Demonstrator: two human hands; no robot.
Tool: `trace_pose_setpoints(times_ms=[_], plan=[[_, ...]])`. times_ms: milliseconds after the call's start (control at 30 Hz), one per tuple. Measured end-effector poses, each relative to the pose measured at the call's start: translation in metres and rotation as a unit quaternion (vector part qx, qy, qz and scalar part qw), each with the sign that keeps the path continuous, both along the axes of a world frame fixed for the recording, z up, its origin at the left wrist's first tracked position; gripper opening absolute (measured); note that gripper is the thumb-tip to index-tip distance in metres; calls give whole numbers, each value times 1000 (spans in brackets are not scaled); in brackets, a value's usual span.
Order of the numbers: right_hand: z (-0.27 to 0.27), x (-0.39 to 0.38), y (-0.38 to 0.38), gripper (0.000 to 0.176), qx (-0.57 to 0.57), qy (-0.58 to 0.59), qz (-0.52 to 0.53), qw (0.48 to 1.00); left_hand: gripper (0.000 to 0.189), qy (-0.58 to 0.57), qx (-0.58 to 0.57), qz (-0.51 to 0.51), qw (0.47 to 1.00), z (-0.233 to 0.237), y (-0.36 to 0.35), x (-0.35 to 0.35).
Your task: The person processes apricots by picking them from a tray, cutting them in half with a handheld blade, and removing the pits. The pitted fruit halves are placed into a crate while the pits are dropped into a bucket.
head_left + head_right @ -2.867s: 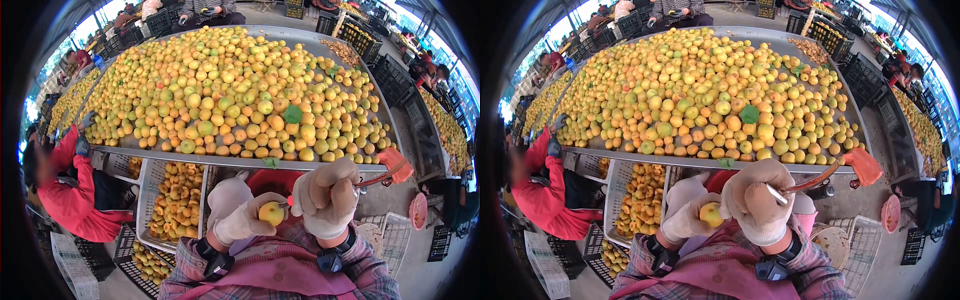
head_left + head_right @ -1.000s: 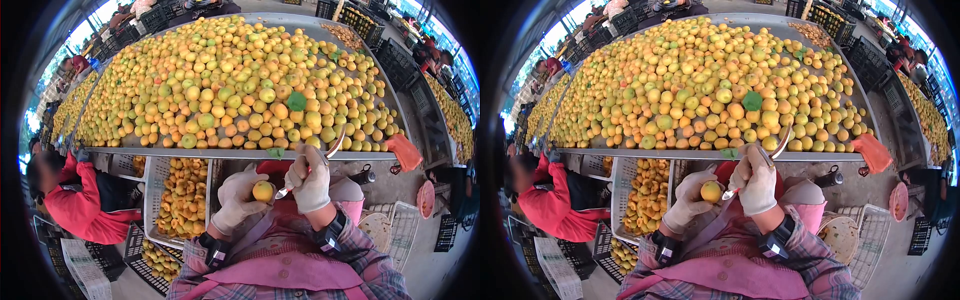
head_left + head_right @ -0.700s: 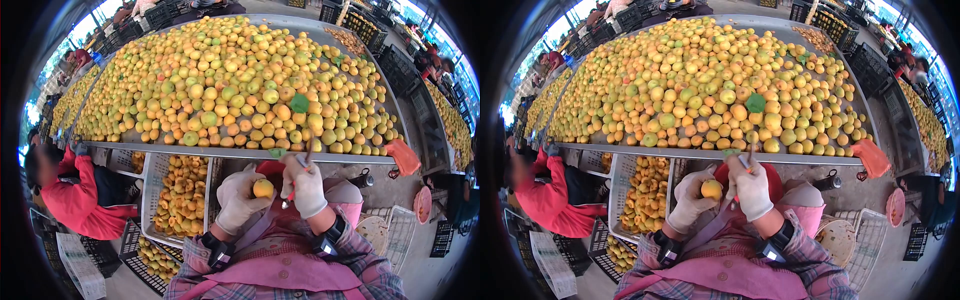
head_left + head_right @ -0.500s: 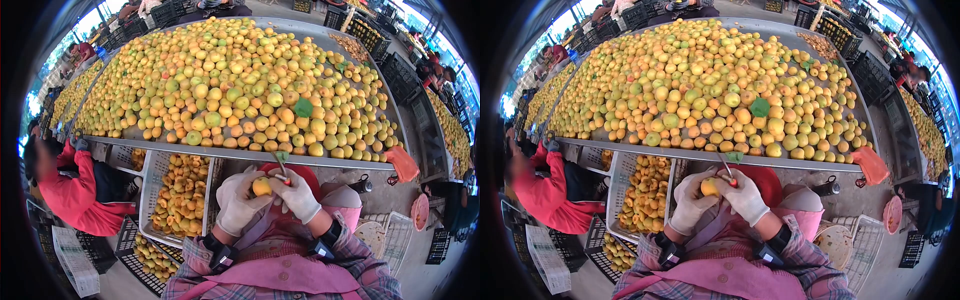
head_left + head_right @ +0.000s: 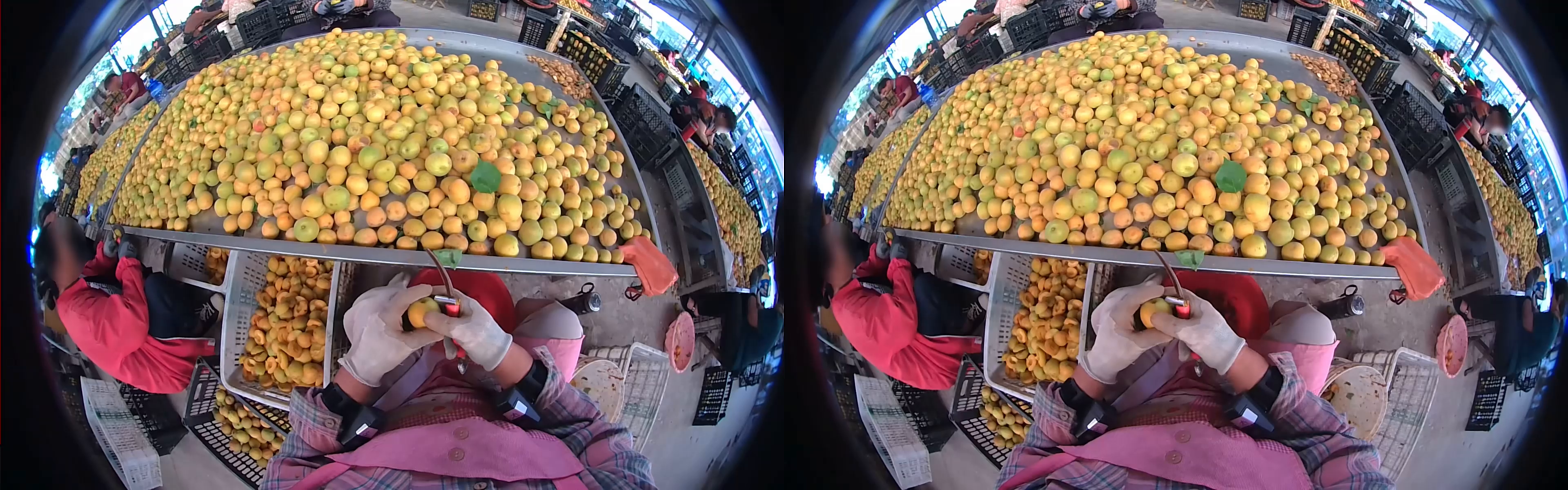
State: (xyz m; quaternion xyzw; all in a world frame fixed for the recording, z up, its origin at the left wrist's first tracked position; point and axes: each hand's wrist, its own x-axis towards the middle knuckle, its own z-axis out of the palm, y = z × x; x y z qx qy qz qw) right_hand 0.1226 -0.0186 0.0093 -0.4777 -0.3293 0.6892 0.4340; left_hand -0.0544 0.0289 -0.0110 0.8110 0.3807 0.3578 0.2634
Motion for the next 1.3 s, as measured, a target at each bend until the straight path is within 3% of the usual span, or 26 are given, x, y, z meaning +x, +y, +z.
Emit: trace_pose_setpoints(times_ms=[100, 167, 300, 567, 800, 1000, 1067, 1133, 1200, 1267, 1300], plan=[[-3, 3, 0, 50, -5, 6, 44, 999, 70, -9, 11, -36, 999, 4, 3, -2], [-8, 2, -1, 50, -38, 65, -16, 997, 72, 3, 11, -30, 999, 7, 0, -1], [-5, 5, 0, 51, -50, 61, 7, 997, 72, -14, 24, -26, 999, 2, 2, -2], [-10, -5, -4, 46, -31, 103, 0, 994, 50, -46, 107, -10, 993, 8, 7, 6], [-19, -9, -2, 33, -23, 141, 5, 990, 45, -44, 95, 4, 995, 9, 6, 6], [-7, -10, -2, 39, -24, 109, -10, 994, 43, -72, 92, 11, 993, 1, 6, 3], [-1, -7, -5, 40, -33, 115, -29, 992, 53, -73, -133, -58, 987, 2, 3, -3], [2, -1, -9, 42, -40, 121, -48, 991, 57, -107, -137, -61, 983, 8, -1, -4], [4, 8, -15, 40, -8, 50, -73, 996, 62, -140, -140, -66, 978, 18, -11, -5], [4, 14, -20, 38, 4, 21, -81, 996, 69, -331, -407, -98, 846, 27, -29, -2], [3, 17, -22, 38, 27, -31, -74, 996, 69, -329, -406, -100, 846, 25, -31, -1]])
